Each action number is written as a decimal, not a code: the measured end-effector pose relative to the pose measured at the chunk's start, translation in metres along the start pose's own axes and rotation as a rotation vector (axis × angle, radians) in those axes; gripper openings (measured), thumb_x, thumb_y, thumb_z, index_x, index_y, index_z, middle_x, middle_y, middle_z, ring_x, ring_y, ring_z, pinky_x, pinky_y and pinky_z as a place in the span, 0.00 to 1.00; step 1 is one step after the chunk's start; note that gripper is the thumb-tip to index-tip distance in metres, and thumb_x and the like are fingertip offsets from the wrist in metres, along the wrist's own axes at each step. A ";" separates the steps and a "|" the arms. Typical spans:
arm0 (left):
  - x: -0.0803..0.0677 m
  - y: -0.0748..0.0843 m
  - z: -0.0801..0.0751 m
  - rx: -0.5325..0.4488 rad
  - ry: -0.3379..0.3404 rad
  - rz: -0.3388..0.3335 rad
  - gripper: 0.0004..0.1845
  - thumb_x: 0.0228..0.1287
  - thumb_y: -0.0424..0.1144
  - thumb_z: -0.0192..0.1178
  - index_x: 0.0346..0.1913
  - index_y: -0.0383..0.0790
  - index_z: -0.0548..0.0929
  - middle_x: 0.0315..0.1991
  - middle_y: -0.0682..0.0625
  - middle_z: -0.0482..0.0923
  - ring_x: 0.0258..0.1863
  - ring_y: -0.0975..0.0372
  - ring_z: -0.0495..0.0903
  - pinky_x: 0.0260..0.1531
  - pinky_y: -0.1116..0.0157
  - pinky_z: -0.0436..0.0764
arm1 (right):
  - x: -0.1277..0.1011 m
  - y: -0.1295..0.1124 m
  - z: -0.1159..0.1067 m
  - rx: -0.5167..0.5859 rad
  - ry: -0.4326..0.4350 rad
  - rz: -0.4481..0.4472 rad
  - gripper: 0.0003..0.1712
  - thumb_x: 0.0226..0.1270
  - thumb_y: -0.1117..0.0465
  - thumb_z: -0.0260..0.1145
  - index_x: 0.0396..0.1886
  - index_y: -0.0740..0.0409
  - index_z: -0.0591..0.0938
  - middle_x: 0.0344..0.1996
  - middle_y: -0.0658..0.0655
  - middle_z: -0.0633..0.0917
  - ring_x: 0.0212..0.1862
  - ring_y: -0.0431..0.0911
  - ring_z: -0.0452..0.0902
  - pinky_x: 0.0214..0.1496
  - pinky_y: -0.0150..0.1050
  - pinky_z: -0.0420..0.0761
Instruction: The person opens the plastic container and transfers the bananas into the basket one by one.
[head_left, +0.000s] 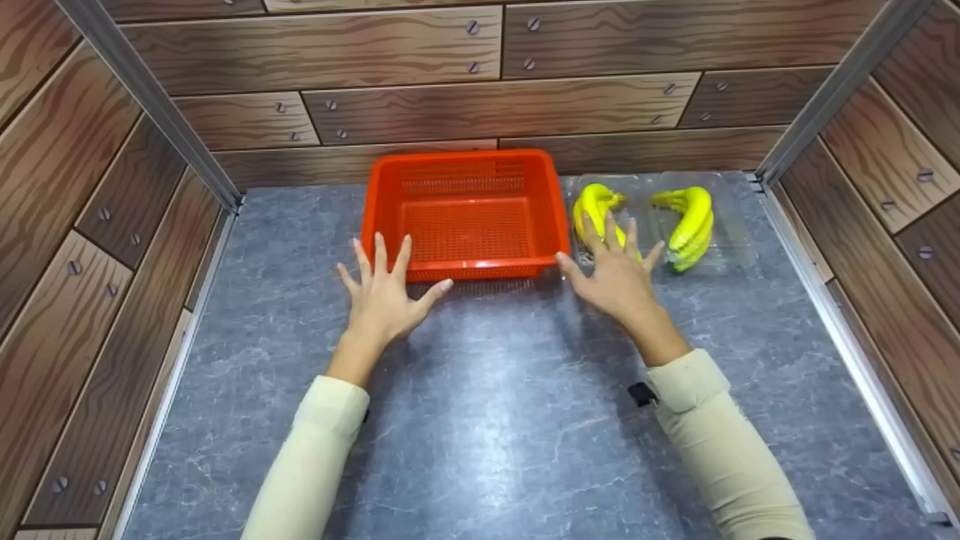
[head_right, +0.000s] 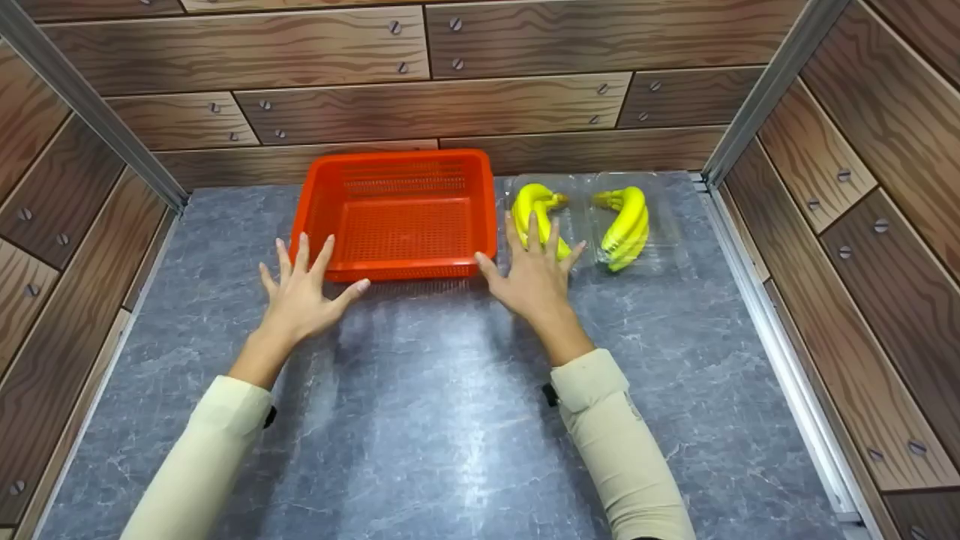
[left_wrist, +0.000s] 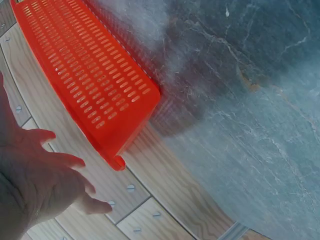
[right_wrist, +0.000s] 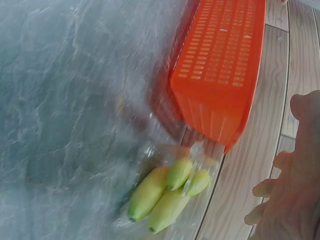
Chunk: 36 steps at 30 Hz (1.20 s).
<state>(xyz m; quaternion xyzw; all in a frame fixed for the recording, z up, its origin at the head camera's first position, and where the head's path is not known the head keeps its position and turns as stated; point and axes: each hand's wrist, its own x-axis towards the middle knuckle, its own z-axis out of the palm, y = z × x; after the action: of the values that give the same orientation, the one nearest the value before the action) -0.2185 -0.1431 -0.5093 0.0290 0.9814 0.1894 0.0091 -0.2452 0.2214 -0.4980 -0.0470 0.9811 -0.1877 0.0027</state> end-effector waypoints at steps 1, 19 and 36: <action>-0.001 0.000 0.000 -0.008 0.002 0.005 0.60 0.61 0.88 0.42 0.89 0.59 0.45 0.89 0.37 0.33 0.86 0.34 0.22 0.77 0.22 0.29 | 0.000 0.003 0.000 0.002 0.006 0.005 0.53 0.75 0.19 0.42 0.90 0.38 0.45 0.89 0.62 0.42 0.87 0.72 0.26 0.76 0.86 0.25; -0.021 0.014 0.028 -0.179 0.265 0.180 0.41 0.74 0.66 0.59 0.79 0.43 0.72 0.80 0.33 0.64 0.82 0.39 0.60 0.79 0.34 0.55 | 0.008 0.095 -0.011 0.243 0.340 0.289 0.50 0.80 0.35 0.53 0.90 0.47 0.46 0.88 0.64 0.38 0.87 0.71 0.24 0.82 0.76 0.24; -0.031 0.030 0.070 -0.366 0.192 0.254 0.31 0.78 0.55 0.59 0.75 0.41 0.75 0.73 0.33 0.71 0.72 0.41 0.72 0.67 0.40 0.70 | 0.030 0.152 -0.003 0.819 0.380 0.892 0.71 0.70 0.23 0.55 0.83 0.44 0.16 0.84 0.58 0.17 0.88 0.53 0.15 0.91 0.45 0.32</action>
<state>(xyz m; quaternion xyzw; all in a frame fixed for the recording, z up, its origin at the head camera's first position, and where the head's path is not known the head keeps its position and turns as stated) -0.1835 -0.0909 -0.5628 0.1318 0.9155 0.3658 -0.1031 -0.2894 0.3600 -0.5511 0.4051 0.7383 -0.5339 -0.0759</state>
